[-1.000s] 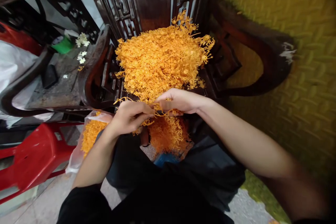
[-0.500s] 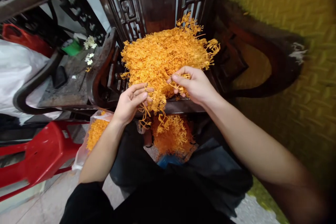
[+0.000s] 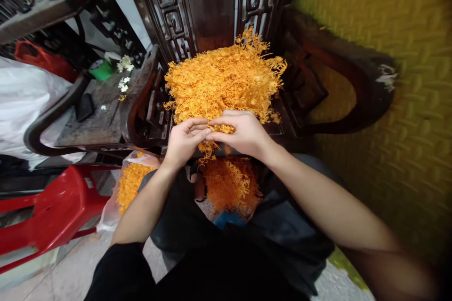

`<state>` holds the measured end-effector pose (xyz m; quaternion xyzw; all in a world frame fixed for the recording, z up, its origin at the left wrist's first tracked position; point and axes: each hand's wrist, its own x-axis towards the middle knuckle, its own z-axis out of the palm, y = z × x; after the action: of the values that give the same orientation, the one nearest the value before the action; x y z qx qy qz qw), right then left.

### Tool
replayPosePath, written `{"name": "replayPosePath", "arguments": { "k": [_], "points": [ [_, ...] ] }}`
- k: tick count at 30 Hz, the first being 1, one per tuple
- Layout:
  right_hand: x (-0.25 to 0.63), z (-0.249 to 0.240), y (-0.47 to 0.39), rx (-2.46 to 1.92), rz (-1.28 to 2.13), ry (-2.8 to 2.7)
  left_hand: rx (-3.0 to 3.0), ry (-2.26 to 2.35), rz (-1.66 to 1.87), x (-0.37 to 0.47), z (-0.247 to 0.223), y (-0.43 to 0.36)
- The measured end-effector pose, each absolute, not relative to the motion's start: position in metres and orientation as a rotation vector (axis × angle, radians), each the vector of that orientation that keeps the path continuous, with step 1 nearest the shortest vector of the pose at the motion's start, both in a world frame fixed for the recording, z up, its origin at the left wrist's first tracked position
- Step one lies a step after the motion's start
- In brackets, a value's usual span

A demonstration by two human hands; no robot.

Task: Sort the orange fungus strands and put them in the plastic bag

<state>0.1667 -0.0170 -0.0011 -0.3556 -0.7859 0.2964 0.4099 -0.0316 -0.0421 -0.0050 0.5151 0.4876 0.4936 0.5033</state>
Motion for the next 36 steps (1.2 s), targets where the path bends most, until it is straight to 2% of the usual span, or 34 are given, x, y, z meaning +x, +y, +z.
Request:
{"name": "replayPosePath", "arguments": {
  "k": [7, 14, 17, 24, 27, 30, 33, 36],
  "points": [
    [0.165, -0.008, -0.016, -0.888, 0.588, -2.091, 1.124, 1.181, 1.086, -0.026, 0.006, -0.045],
    [0.159, -0.005, -0.032, -0.863, 0.245, -2.280, 1.739, 1.615, 1.133, -0.021, 0.010, -0.046],
    [0.158, -0.003, -0.033, -0.853, 0.158, -2.285, 1.909, 1.666, 1.112, -0.017, 0.014, -0.048],
    [0.153, 0.000, -0.041, -0.700, 0.086, -2.041, 1.882, 1.753, 1.432, -0.033, 0.012, -0.029],
    [0.154, 0.002, -0.044, -0.644, 0.202, -1.950, 1.584, 1.615, 1.518, -0.049, 0.012, -0.020],
    [0.161, 0.005, -0.037, -0.691, 0.549, -1.893, 1.502, 1.322, 1.474, -0.054, 0.018, -0.024],
    [0.167, 0.007, -0.029, -0.744, 0.895, -1.828, 1.640, 1.134, 1.238, -0.049, 0.025, -0.035],
    [0.166, 0.006, -0.028, -0.749, 1.015, -1.818, 1.910, 1.083, 1.020, -0.047, 0.028, -0.041]
  ]
}}
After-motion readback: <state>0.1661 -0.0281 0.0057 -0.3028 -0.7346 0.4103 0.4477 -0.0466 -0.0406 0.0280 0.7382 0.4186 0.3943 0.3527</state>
